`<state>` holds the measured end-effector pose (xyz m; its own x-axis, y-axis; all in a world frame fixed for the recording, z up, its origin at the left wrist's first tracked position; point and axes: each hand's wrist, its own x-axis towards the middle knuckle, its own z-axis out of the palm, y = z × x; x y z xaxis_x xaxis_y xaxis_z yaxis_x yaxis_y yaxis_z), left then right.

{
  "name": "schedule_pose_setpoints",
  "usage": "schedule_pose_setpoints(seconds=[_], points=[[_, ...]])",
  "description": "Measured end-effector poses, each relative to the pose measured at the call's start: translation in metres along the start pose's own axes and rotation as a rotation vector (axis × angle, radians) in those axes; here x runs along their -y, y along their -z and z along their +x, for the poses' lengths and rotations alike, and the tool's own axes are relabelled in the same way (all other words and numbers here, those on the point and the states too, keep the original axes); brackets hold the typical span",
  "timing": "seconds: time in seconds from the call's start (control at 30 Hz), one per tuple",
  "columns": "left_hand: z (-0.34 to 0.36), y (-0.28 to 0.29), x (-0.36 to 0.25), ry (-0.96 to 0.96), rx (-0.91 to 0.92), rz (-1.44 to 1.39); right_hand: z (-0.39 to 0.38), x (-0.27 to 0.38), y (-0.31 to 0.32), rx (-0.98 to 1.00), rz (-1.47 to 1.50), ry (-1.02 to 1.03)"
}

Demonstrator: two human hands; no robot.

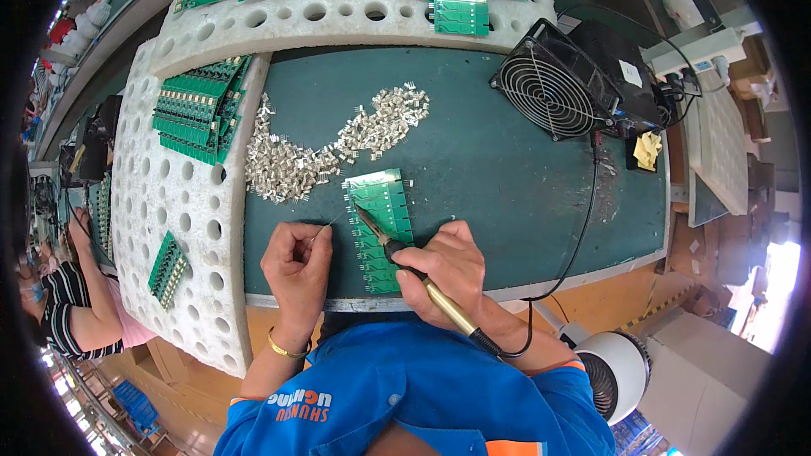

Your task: The person solders electronic components onto a circuit board using a soldering iron and solder wire, places the completed board onto a foam holder, and takes a new circuit board to solder components onto it.

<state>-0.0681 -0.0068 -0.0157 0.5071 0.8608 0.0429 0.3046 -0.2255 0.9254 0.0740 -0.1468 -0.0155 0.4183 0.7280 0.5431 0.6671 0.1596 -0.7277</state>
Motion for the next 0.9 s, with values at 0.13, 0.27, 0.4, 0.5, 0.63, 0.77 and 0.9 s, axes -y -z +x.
schedule_pose_setpoints(seconds=[0.13, 0.27, 0.4, 0.5, 0.63, 0.77, 0.9], points=[[0.0003, -0.0002, -0.0002, 0.011, 0.011, -0.004, 0.0026, 0.0007, 0.0002, -0.018, 0.017, -0.017], [0.0005, 0.0, 0.0011, -0.004, 0.013, 0.008, 0.0032, 0.0008, 0.0002, -0.02, 0.016, -0.013], [-0.0004, 0.0003, 0.0007, 0.001, 0.015, -0.004, 0.0019, 0.0007, 0.0003, -0.014, 0.016, -0.011], [-0.0006, 0.0007, -0.0022, 0.01, 0.021, -0.01, -0.0005, 0.0008, 0.0, -0.01, 0.003, 0.003], [-0.0021, 0.0016, -0.0008, 0.006, 0.021, -0.01, -0.002, 0.0022, 0.0005, -0.004, 0.004, -0.003], [-0.0033, 0.0019, -0.0005, 0.014, 0.02, -0.01, -0.0017, 0.0047, 0.0023, -0.002, 0.018, -0.024], [-0.0037, 0.0015, -0.0009, 0.004, 0.022, -0.001, -0.0031, 0.0061, 0.0026, -0.003, 0.009, -0.022]])
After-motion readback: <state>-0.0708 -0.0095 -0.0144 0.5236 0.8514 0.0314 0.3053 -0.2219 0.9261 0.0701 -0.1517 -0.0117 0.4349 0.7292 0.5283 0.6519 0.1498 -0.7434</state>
